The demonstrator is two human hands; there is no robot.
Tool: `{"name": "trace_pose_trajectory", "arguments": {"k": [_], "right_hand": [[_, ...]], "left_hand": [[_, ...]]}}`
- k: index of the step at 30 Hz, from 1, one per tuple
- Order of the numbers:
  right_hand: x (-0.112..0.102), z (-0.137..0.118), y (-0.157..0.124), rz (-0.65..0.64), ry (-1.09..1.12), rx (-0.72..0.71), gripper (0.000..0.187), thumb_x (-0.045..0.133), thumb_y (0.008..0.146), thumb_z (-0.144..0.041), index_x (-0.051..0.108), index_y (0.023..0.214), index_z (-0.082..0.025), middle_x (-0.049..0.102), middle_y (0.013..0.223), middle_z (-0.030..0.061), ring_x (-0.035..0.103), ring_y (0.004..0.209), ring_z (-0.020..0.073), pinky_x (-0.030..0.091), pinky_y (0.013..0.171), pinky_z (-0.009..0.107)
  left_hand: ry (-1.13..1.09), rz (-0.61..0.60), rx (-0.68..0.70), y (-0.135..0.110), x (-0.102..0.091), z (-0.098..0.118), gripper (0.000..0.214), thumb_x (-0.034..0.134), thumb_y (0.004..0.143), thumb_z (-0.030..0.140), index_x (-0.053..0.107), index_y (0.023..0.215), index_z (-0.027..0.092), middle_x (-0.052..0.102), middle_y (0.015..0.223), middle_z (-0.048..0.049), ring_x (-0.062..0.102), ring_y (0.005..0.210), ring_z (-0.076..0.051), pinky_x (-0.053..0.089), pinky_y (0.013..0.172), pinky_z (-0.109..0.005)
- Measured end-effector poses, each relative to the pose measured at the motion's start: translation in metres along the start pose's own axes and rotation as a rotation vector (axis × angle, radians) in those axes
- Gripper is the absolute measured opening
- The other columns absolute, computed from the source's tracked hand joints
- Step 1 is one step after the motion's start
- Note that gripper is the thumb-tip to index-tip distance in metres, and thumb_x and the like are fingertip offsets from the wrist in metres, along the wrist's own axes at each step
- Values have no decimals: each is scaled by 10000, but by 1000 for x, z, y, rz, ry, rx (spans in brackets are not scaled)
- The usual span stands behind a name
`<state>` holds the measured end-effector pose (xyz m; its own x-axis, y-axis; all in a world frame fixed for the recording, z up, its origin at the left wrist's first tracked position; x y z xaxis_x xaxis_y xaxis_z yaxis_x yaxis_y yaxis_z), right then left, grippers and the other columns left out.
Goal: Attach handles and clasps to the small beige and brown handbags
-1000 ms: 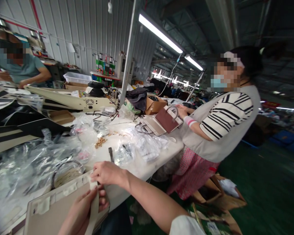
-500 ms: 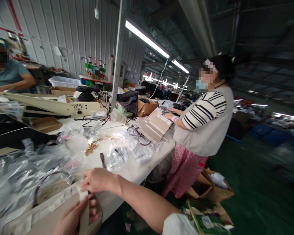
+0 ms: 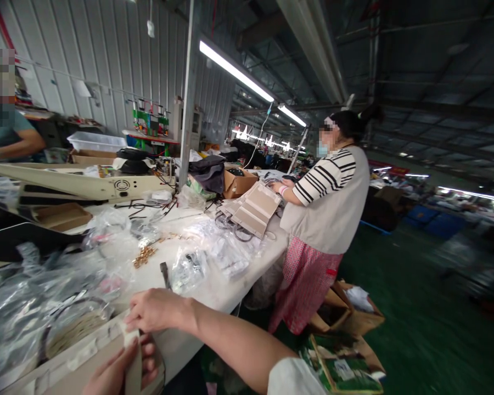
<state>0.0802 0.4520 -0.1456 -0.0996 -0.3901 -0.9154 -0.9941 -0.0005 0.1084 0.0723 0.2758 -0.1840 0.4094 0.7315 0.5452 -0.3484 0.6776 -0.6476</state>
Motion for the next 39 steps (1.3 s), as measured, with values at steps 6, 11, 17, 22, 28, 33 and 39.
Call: {"name": "trace_pose_trajectory", "arguments": {"k": [6,11,17,22,28,33,39], "right_hand": [[-10,-27,-11,-2,71,-4,279,797,1002,-92,802,734,-169,683,890,9,645,786,125,446,765,227],[-8,-18,-9,27,233,-48,259,724,1048,-93,848,840,-184,699,949,36,668,833,133,480,831,247],[-9,-23,-10,-19,167,-43,230,730,1055,-123,851,869,-185,687,948,39,652,800,141,481,804,268],[-3,-27,-10,-4,34,-18,352,667,1108,-162,829,796,-175,646,903,41,585,748,138,430,733,288],[-2,-31,-13,9,28,0,326,682,1099,-159,832,810,-172,659,906,40,601,759,138,427,727,288],[-1,-30,-11,22,44,4,335,687,1096,-169,832,793,-177,671,906,43,599,744,135,433,724,290],[0,-22,-12,24,129,3,291,716,1086,-211,890,853,-203,678,912,48,619,752,141,473,763,288]], "left_hand": [[12,11,94,-32,15,3,128,530,1123,144,647,1121,93,708,805,-95,665,554,-171,637,548,-296],[-11,-19,114,-29,17,8,158,529,1121,211,633,1079,100,688,797,-80,644,536,-161,621,553,-295],[15,-11,127,-29,15,3,102,567,1050,196,630,994,136,686,758,-83,643,535,-182,566,531,-294],[70,35,213,-22,18,-2,387,687,1017,418,558,730,193,519,579,-8,418,420,-108,340,420,-234],[107,78,286,-17,21,-10,453,674,993,561,511,731,230,444,528,31,349,392,-98,239,391,-222],[188,72,318,-32,25,-18,349,641,970,504,577,785,215,464,515,33,339,394,-106,243,405,-233],[434,-163,369,-74,51,-34,348,521,1036,472,648,859,199,597,543,-5,426,387,-125,317,439,-240]]}}
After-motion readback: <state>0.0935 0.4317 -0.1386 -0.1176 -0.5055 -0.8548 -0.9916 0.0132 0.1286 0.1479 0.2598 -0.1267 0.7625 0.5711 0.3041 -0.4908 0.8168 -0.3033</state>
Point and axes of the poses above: each hand's wrist, its own y-axis towards the middle knuckle, its own x-axis out of the palm, z = x × y, the point moved 2 cm from there along y, towards the middle knuckle
